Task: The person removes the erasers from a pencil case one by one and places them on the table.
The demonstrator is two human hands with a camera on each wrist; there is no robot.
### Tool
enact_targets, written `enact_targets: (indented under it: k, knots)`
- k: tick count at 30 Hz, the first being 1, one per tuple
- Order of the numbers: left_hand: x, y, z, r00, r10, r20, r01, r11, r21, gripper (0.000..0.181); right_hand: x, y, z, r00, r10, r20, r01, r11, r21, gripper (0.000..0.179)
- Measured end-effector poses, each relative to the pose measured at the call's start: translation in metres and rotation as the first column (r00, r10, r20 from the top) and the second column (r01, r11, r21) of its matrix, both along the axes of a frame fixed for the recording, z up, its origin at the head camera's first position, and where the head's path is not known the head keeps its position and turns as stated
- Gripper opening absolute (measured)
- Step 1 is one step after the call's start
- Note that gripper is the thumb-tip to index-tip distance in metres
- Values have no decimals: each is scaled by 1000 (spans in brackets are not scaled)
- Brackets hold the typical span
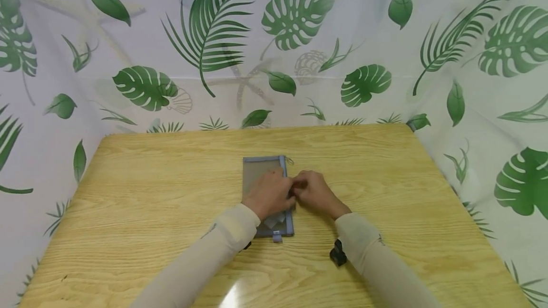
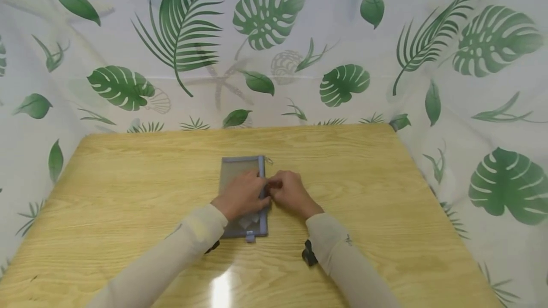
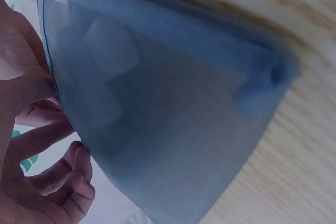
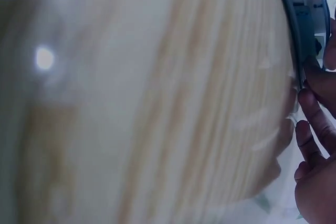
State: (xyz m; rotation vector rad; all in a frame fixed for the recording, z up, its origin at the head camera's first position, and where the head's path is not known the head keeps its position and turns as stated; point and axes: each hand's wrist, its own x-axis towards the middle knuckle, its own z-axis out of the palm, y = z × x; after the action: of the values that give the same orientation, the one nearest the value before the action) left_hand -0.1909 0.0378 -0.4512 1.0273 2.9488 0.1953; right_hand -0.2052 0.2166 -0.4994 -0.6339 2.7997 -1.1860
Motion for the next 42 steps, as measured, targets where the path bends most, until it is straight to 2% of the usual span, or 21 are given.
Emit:
enact_targets:
  k: [9,16,25,28,31,34,36,38,42]
  knots:
    - [-1,3,1,1000,10,21,-9,1000,-21,19,-2,2,-4,1000,-7,-18,8,1000,18,14]
    - [-2,-3,1,998,21,59,-25,997,73,16,-3,1,-5,999,1,-45,2,999,54,12]
    - [-5,-10,2,999,26,37,-33,980,198,22,-3,-1,-2,998,-7,-56,12,995,98,15]
    - [-6,-13,2,997,30,69,-46,968,248,15,-3,-2,-2,999,-1,-49,5,996,91,13]
    - [-7,-19,4,991,22,130,-61,950,305,7,-2,-2,-1,999,8,-32,-6,997,82,16]
    - [-7,-27,7,981,19,194,-87,932,351,13,-2,-2,0,1000,6,-21,-5,997,81,18]
    - [-6,-33,8,975,26,221,-110,920,377,11,-2,-2,0,1000,5,-12,-4,996,88,18]
    - [-5,-38,8,973,48,225,-137,906,400,6,-2,-1,1,1000,13,-14,-11,996,89,18]
    - [-4,-45,9,976,92,199,-170,889,425,14,-3,-2,3,1000,27,-17,-25,995,93,19]
